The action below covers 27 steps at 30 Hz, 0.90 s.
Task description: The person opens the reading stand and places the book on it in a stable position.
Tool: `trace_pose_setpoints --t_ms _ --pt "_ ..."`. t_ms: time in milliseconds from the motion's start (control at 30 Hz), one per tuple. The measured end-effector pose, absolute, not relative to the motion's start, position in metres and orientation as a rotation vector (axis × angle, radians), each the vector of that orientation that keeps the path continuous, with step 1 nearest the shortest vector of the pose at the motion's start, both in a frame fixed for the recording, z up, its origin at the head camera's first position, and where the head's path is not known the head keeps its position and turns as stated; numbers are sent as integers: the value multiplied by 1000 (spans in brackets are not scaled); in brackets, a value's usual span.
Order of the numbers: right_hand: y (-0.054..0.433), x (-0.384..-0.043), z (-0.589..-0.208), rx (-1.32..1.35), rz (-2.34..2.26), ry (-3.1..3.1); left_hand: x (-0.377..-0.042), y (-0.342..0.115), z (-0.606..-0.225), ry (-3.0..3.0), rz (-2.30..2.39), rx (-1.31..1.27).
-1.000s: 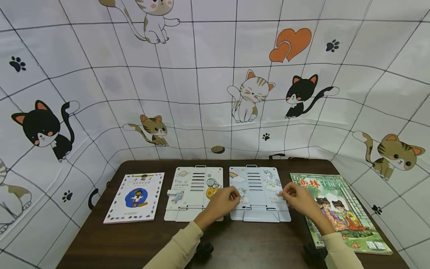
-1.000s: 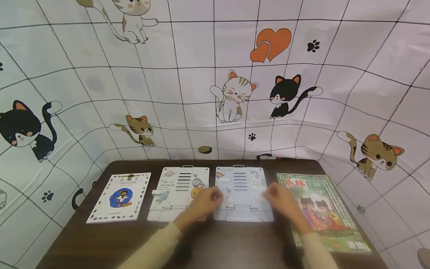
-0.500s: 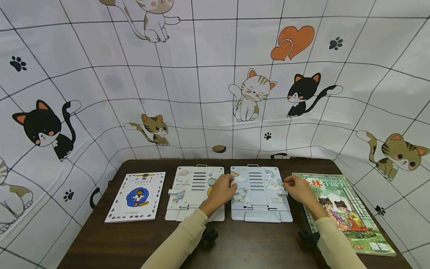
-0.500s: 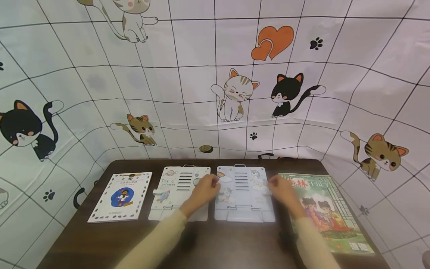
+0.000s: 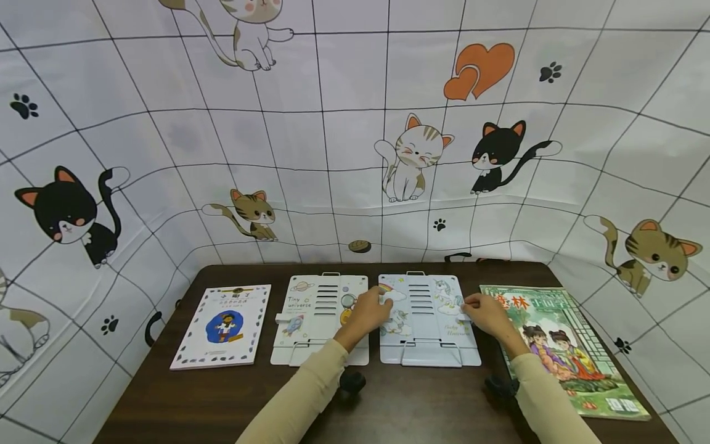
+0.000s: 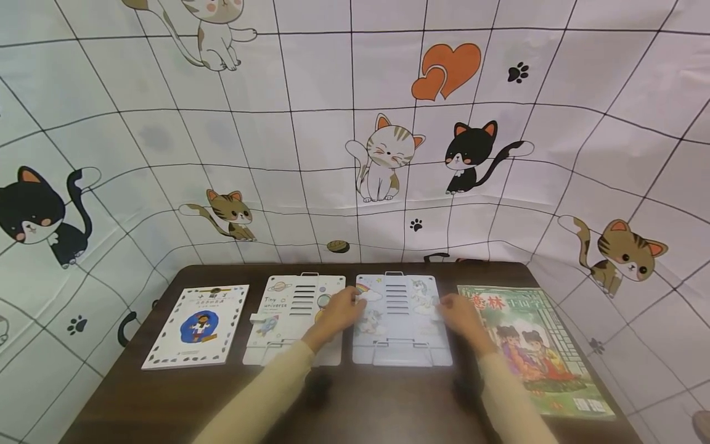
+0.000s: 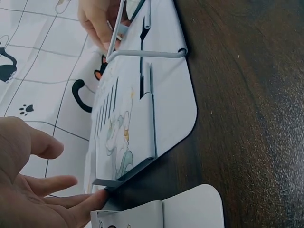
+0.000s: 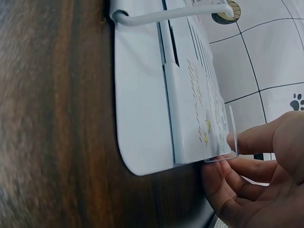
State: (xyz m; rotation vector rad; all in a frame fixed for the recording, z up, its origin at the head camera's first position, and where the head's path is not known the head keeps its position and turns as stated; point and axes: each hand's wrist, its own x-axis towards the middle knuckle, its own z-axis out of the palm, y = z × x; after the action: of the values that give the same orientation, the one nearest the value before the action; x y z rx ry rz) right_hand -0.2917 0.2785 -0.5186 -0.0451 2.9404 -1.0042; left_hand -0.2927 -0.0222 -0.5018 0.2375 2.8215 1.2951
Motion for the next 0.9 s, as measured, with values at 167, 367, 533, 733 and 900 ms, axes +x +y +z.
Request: trace_pose_setpoints --t_ms 167,367,533,733,900 --pt "277 -292 -518 3 -1034 2937 -292 -22 -502 2805 1362 226" --pt "276 -292 -519 10 -1065 2941 -292 -23 -502 2807 1436 189" --pt "273 -290 -511 0 -1129 2929 -294 -24 -500 2802 1532 162" --pt "273 -286 -501 42 -1191 2917 -295 -25 -495 2743 1635 181" --pt "273 -282 -495 91 -1255 2908 -296 -25 -494 2775 1722 197"
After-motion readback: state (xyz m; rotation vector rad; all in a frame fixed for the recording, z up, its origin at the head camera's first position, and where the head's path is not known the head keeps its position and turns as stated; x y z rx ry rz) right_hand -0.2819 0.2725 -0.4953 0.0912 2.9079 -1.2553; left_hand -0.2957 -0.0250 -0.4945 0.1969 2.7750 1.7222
